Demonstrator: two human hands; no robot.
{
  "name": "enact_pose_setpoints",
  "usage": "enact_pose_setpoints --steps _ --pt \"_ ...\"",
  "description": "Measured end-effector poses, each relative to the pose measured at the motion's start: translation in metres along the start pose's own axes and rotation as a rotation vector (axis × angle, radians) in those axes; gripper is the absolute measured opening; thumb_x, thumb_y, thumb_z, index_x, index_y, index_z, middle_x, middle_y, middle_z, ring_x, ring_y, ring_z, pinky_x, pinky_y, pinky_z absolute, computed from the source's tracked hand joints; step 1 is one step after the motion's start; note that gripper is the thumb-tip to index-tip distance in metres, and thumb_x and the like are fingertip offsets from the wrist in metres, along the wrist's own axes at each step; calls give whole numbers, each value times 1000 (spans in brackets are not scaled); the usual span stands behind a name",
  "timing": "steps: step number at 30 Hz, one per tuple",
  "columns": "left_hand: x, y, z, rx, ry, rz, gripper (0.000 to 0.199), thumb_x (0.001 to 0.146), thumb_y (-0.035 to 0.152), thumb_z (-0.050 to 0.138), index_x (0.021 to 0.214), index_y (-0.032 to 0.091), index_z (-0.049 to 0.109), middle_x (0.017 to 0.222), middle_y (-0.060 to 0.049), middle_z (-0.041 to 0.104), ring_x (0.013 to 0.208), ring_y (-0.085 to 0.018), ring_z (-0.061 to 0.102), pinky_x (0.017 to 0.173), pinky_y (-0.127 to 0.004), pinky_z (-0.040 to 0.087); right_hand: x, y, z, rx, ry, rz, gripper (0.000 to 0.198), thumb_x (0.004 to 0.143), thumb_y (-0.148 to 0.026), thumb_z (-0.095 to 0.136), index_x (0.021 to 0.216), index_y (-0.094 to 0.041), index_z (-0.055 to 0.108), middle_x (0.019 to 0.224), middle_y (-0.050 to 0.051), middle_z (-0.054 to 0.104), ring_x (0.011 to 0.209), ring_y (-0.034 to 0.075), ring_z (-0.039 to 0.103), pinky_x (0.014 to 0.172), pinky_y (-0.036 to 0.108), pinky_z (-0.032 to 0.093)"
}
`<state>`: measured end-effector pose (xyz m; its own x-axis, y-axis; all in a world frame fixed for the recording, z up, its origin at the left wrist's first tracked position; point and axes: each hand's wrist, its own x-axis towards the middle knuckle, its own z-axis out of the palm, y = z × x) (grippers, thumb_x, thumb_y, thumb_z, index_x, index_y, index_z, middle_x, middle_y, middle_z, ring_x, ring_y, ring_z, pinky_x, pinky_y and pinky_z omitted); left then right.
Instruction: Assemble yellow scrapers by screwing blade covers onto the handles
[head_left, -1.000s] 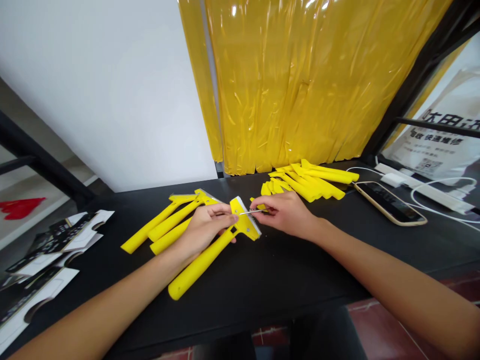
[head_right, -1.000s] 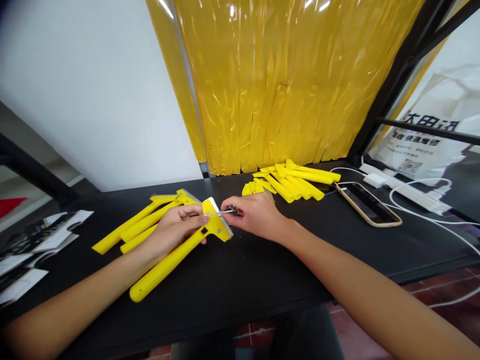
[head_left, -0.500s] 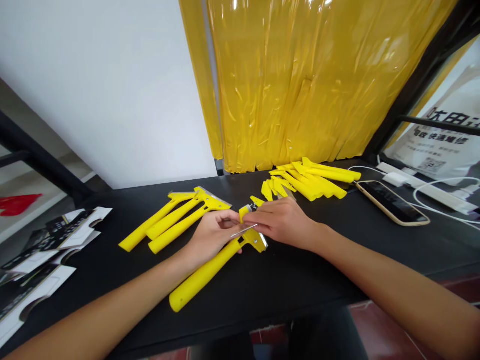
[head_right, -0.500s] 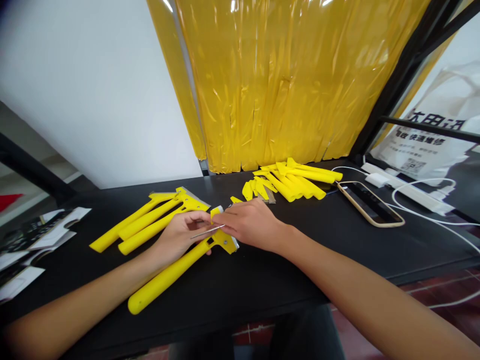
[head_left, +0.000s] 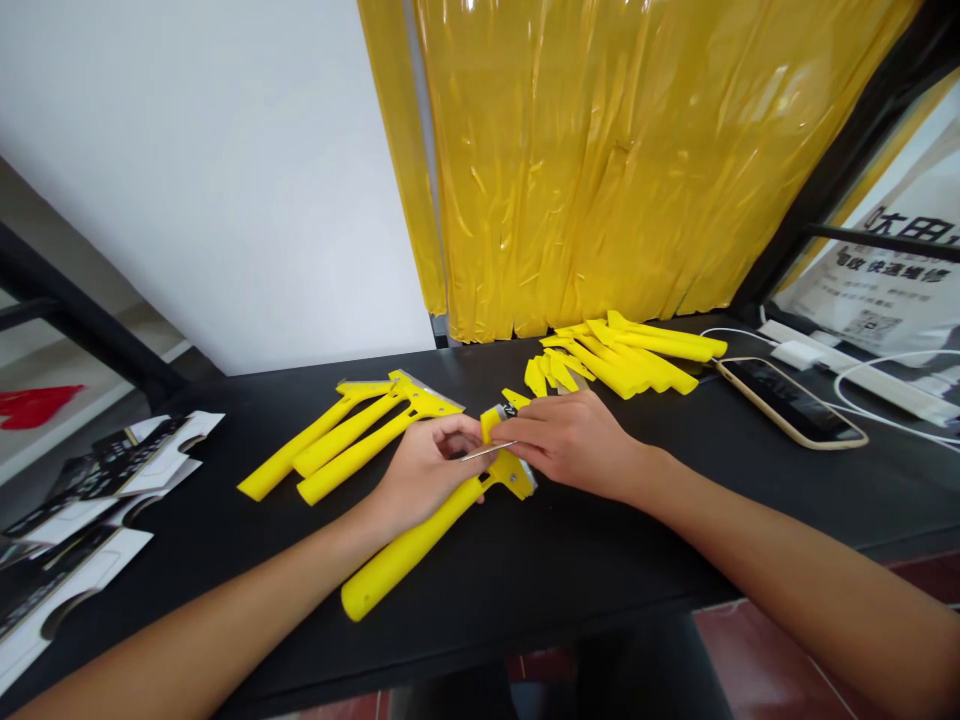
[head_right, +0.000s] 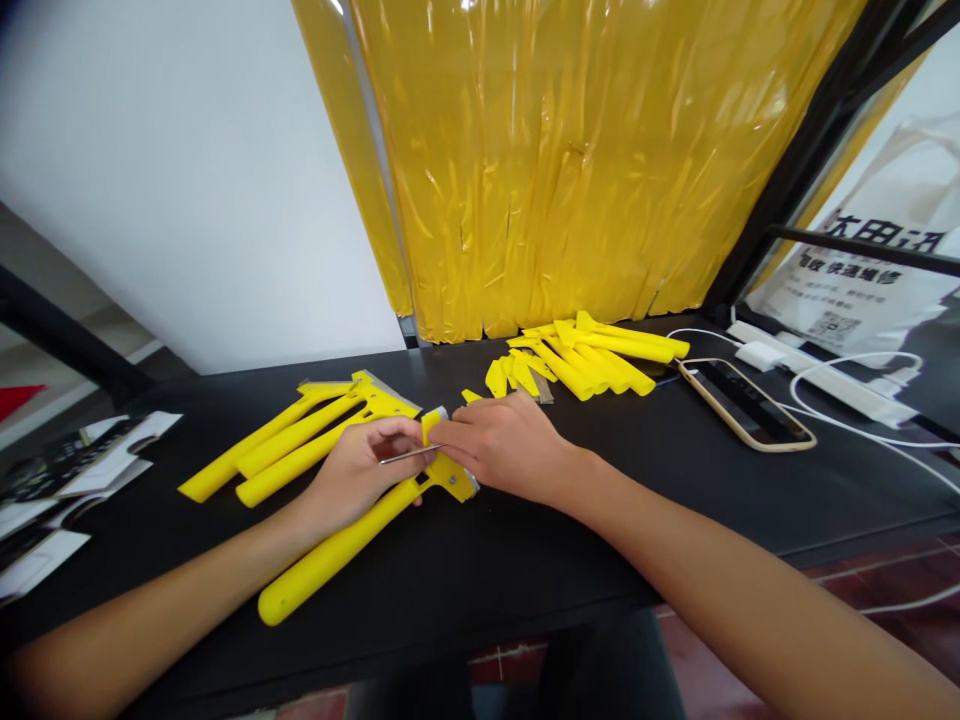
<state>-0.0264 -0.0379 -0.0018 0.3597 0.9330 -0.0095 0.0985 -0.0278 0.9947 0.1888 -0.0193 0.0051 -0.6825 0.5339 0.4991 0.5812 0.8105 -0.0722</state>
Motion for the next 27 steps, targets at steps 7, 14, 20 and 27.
enact_pose_setpoints --steps 7,14,20,27 --pt "0 1 -2 -39 -18 -12 25 79 35 77 90 16 67 81 -3 66 68 -17 62 53 -31 61 5 -10 3 328 24 289 23 93 -38 61 110 -23 59 68 -5 61 56 11 51 55 25 32" --pt "0 3 -1 -75 1 -58 22 81 36 75 86 16 65 83 -3 67 67 -17 64 54 -31 59 9 -1 -2 693 133 401 14 95 -33 56 102 -21 57 74 -3 53 63 12 47 59 25 38" --pt "0 12 -12 -79 81 22 22 79 33 78 87 18 63 74 2 64 61 -14 61 59 -32 60 14 2 3 974 170 619 25 90 -45 63 87 -20 59 70 -4 50 60 10 43 54 24 35" --pt "-4 25 -18 427 271 580 10 81 20 76 86 18 68 91 -3 66 79 -13 63 61 -22 53 13 -8 -9 1371 -47 730 36 89 -52 63 86 -17 69 53 -9 33 44 6 20 41 24 11"
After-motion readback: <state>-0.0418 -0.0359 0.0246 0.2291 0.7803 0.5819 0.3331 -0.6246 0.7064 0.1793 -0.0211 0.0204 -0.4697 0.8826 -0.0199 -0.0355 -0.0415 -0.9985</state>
